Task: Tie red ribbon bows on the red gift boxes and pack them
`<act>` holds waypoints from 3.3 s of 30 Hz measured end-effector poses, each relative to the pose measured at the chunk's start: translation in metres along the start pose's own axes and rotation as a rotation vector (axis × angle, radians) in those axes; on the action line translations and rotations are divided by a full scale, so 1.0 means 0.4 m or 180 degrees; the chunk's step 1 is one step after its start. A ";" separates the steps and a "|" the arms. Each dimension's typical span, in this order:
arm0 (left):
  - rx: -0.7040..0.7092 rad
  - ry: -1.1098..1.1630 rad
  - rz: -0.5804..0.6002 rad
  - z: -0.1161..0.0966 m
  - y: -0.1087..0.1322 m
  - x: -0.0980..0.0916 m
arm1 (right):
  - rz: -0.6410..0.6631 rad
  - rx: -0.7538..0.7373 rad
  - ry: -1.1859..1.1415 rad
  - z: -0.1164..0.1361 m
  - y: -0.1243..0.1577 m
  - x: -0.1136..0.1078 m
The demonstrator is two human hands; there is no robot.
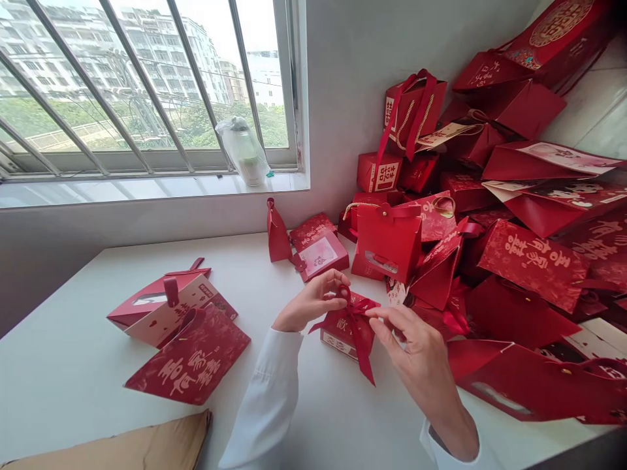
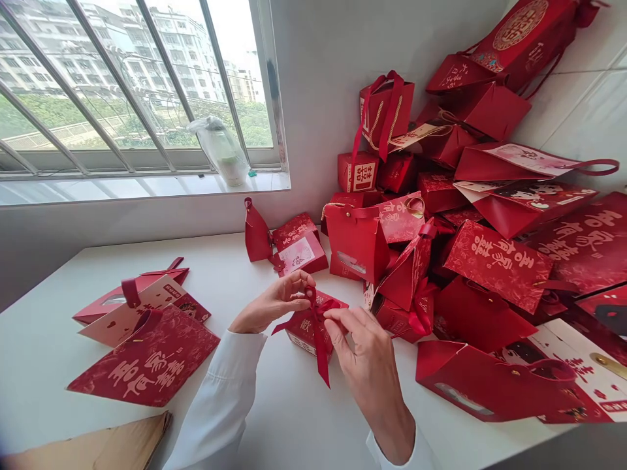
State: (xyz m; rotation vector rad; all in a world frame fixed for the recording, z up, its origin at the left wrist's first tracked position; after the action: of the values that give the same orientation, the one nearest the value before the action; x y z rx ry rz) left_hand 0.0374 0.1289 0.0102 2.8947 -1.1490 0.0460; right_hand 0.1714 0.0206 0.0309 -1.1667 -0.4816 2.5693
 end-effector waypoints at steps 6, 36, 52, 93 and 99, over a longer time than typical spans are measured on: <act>0.0198 -0.0502 -0.0217 -0.013 0.005 -0.021 | 0.0112 0.0106 -0.0003 -0.057 -0.108 0.063; 0.0622 -0.2131 -0.0664 -0.036 0.007 0.003 | -0.0436 -0.0418 0.1099 -0.015 -0.093 0.093; 0.1052 -0.2918 -0.0799 -0.038 -0.019 0.035 | -0.0650 -0.0728 0.1057 0.012 -0.060 0.080; 0.0289 -0.2862 -0.0686 0.004 -0.016 -0.006 | -0.0259 -0.0141 0.0601 -0.017 0.034 0.068; 0.0220 -0.2828 -0.0832 0.002 -0.015 -0.011 | -0.0409 -0.0077 0.0465 -0.020 0.039 0.076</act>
State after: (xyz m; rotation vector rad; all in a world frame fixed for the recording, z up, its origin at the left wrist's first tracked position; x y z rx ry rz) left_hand 0.0384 0.1363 0.0091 3.1374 -0.7731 -1.3283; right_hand 0.1564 0.0194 -0.0008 -1.2767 -0.5366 2.3565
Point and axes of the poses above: each hand's wrist, its own y-axis away from the middle knuckle, its own x-axis out of the palm, z = x × y, the point moved 5 cm from there along -y, towards the middle knuckle, and after that the axes turned 1 degree about -x, right-handed, at the moved point
